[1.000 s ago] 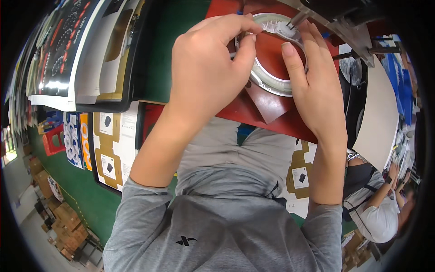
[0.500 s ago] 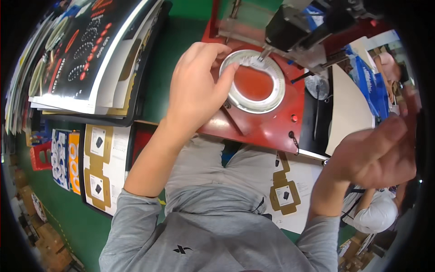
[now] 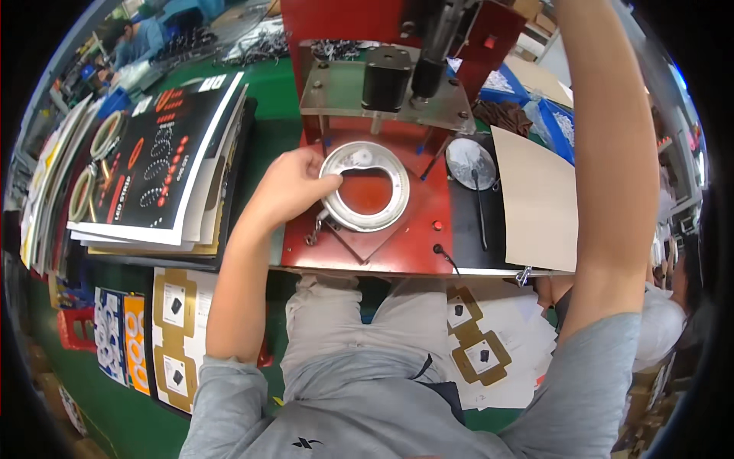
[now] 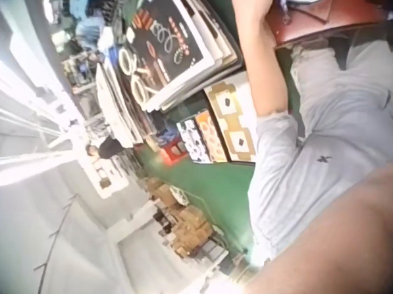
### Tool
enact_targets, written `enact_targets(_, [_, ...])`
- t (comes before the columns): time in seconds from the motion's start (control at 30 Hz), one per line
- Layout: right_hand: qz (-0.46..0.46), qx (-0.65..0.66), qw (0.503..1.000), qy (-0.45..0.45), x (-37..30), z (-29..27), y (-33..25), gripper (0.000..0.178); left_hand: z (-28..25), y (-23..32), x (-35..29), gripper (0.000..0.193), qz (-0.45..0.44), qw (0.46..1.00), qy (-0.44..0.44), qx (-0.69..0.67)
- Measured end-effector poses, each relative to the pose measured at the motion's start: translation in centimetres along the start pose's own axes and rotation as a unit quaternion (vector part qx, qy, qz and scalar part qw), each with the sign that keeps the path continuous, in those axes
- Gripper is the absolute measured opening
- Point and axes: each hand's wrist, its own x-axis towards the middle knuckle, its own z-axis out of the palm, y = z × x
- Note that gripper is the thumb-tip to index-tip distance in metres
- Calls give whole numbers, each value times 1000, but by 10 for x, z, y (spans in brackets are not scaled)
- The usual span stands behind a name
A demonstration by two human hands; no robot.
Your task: Assembling circular electronic components by applying a substance with a brush and using a manual press.
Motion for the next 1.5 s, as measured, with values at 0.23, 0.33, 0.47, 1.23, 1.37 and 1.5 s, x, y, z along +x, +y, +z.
enact_targets(0.23, [17, -215, 976, -11, -53, -47, -5, 31, 9, -10, -70, 33, 37, 920, -170, -351])
enact_targets(0.33, [-28, -435, 869, 232, -143, -72, 4, 38, 20, -4, -109, 41, 89, 916, -135, -368])
enact_targets(0.47, [46, -159, 986, -15, -281, -35, 36, 20, 36, -14, -125, 46, 196, 933, -113, -280])
enact_targets(1.23, [457, 183, 732, 470, -449, -390, 250, 45, 112, -91, -144, 17, -61, 959, -216, -176])
enact_targets(1.37, [521, 203, 757, 339, -455, -443, 264, 33, 57, -153, -164, 12, -128, 988, -40, -75])
enact_targets(1.5, [498, 105, 809, 293, -464, -431, 260, 50, -2, -233, -215, 19, -169, 952, 234, 104])
